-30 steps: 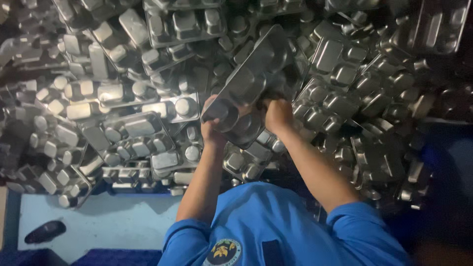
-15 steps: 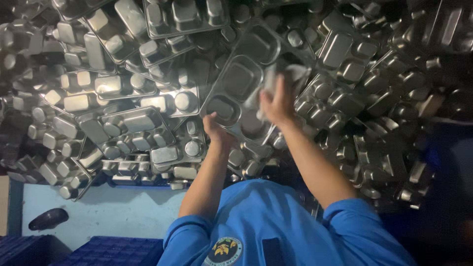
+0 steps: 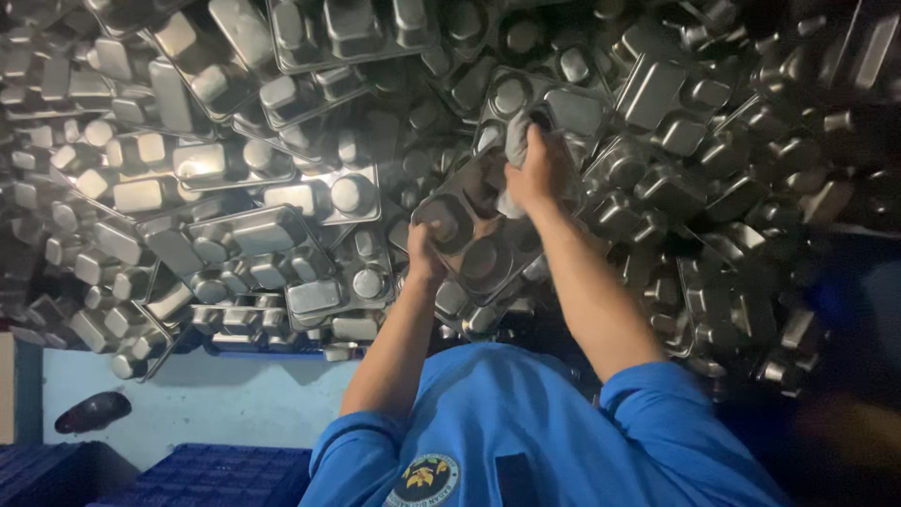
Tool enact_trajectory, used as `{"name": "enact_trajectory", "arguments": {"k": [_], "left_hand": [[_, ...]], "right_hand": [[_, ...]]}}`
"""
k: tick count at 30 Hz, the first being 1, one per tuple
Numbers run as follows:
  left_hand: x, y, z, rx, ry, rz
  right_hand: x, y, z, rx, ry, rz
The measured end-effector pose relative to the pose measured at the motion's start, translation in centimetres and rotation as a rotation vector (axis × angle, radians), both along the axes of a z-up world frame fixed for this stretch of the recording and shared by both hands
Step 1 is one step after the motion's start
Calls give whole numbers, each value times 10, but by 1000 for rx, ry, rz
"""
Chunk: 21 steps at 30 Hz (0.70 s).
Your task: The person repeatedly picks up stainless steel compartmentalized trays from a large pile, wipes them with a cloth, and places them into a blue bin. The person handles trays one at a time and continues the cycle throughout the clip.
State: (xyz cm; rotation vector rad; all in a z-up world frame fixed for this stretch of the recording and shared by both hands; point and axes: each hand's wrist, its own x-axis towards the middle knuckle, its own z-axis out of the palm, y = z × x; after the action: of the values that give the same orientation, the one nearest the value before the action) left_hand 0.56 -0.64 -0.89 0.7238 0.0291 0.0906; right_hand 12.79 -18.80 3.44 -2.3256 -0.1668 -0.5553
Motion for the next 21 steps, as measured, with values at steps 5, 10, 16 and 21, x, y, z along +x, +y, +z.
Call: {"name": "enact_trajectory", "arguments": {"k": [5,10,16,21], "left_hand": [[6,-9,-2,-19,49,-41],[10,-11,-9,25,0,-33],[34,-15,-22,262,-42,67],[34,-8,-13,398,-103,126]], "right_hand": [[-41,21,-40,100,-164,203],[-71,19,-11,280,356,283],[-119,33,8,-446,-214,460],[-131,21,-30,-259,-102,486]]}}
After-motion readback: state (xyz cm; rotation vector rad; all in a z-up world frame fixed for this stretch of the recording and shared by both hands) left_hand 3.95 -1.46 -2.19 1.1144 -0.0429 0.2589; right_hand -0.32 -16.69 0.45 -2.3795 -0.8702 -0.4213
